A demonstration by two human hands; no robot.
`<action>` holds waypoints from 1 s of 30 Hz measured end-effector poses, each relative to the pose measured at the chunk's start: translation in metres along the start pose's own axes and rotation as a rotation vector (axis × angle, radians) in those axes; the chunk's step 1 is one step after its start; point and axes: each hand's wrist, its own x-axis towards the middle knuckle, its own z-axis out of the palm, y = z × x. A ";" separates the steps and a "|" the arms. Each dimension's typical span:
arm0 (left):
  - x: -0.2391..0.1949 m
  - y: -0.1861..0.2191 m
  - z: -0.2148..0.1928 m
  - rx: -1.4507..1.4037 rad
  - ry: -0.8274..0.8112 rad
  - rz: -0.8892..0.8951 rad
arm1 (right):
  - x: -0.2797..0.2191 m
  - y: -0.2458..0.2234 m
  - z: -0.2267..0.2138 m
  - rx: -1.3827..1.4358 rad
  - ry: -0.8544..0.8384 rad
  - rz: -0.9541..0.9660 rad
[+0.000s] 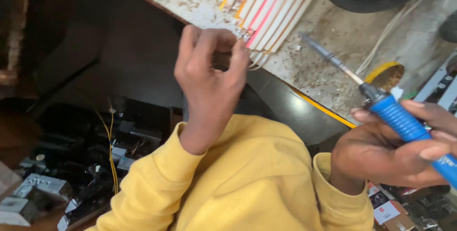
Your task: The person solders multiple white wires to a circuit board using a soldering iron and solder wire. They repeatedly strip wire ends with pliers, apply solder to the connections, and place the finished wires on the workbench.
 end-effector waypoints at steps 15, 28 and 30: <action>-0.001 0.000 0.001 0.027 -0.034 0.003 | 0.007 0.025 -0.006 0.089 -0.058 -0.012; 0.001 0.009 -0.004 0.095 -0.040 -0.001 | 0.012 0.016 -0.004 0.105 -0.006 0.039; 0.000 0.009 -0.005 0.065 -0.028 -0.012 | 0.012 0.006 -0.002 0.073 -0.021 0.048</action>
